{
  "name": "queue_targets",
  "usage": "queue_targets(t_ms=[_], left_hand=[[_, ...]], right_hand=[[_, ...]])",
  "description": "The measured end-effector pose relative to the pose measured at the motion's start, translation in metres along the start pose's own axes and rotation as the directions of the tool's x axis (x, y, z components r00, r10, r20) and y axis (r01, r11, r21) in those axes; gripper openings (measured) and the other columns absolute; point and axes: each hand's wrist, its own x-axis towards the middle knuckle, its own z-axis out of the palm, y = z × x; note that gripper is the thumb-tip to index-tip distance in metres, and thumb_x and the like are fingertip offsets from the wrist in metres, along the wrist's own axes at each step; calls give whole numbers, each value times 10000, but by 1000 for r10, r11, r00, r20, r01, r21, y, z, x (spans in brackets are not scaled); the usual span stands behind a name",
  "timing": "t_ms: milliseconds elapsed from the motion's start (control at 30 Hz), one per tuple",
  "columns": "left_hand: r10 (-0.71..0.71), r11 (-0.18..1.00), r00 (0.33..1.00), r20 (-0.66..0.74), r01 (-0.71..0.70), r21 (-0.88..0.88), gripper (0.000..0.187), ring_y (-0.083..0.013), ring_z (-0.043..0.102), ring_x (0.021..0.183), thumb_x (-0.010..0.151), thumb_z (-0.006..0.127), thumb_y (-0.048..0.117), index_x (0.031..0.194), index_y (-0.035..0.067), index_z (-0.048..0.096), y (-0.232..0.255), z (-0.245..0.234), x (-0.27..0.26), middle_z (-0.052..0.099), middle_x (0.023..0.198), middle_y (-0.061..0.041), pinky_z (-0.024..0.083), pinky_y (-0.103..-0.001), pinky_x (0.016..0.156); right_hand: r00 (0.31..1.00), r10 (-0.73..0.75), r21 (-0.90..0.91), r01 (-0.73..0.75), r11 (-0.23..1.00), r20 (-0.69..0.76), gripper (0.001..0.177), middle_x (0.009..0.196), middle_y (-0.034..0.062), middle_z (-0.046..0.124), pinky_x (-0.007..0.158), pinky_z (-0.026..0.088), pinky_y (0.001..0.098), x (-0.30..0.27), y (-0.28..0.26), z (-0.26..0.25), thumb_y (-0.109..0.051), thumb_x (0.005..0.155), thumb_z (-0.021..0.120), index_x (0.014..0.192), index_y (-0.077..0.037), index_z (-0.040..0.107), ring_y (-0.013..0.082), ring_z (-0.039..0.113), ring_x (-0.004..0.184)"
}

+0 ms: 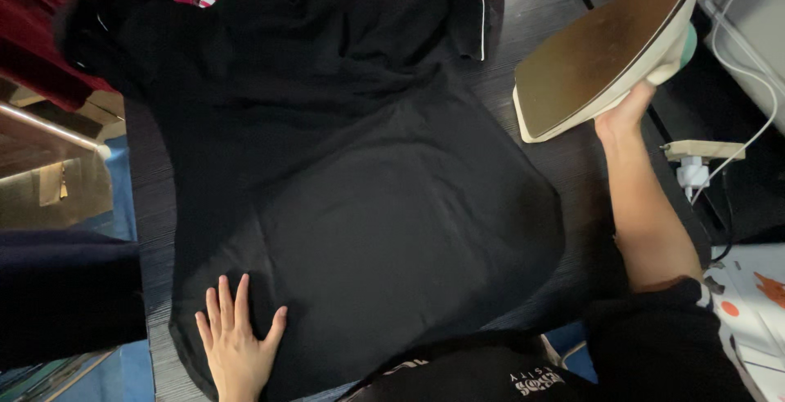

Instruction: The person irons a black jacket on a dark table. They first smooth the garment by hand, then use a teal and white iron to press the sleeves and body sections. The person adjusts the jacket's position multiple times to ensure even coverage.

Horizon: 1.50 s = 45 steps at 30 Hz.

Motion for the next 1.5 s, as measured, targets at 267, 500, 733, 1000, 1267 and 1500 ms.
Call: queue_targets(t_ms=[267, 500, 733, 1000, 1267, 1500], left_hand=[[8, 1000, 1000, 2, -8, -17, 852, -382, 264, 1540, 848, 579, 624, 1542, 149, 445, 2, -4, -1, 355, 1633, -184, 195, -599, 1232], [24, 1000, 1000, -15, -24, 5, 839, -404, 285, 1524, 843, 588, 609, 1519, 128, 461, 4, -7, 0, 370, 1613, -202, 199, -608, 1216], [31, 999, 998, -63, -33, -31, 632, -350, 438, 1481, 948, 607, 469, 1468, 113, 564, 4, -22, 8, 505, 1558, -139, 360, -565, 1183], [-50, 993, 968, -245, 75, 96, 487, -404, 584, 1238, 1028, 677, 316, 1442, 61, 643, -53, -27, 66, 630, 1398, -215, 455, -488, 993], [-119, 945, 984, -133, 71, -321, 577, -404, 646, 1118, 918, 694, 90, 1477, 8, 579, -64, -17, 96, 676, 1190, -261, 506, -472, 991], [-208, 889, 978, 25, 200, -413, 632, -357, 683, 889, 936, 742, 123, 1499, -56, 519, -91, -11, 116, 694, 1040, -281, 527, -433, 827]], right_hand=[[995, 86, -470, -97, 877, -45, 603, 1487, 195, 534, 1134, 552, 406, -33, -27, 1, -182, 1073, 696, 1516, 44, 355, 259, 600, 1366], [985, -55, -664, -68, 745, -164, 761, 1522, 203, 456, 1051, 519, 366, -79, -31, 0, -28, 918, 674, 1512, -76, 201, 253, 559, 1345], [992, -122, -928, 65, 368, 21, 344, 1172, 162, 601, 944, 480, 377, -149, 13, 21, -52, 915, 745, 1185, -31, 532, 223, 611, 1080], [868, 47, -853, 494, -167, 494, 283, 970, 128, 719, 777, 549, 437, -177, -7, 132, -235, 950, 767, 1153, -46, 711, 329, 687, 858], [782, 258, -442, 553, -706, 567, 577, 756, 115, 687, 481, 563, 347, -181, 15, 161, -90, 843, 664, 1418, -140, 676, 229, 717, 585], [700, 299, -412, 653, -635, 649, 25, 774, 80, 671, 531, 556, 335, -165, 28, 152, -88, 865, 660, 872, -73, 641, 213, 720, 644]])
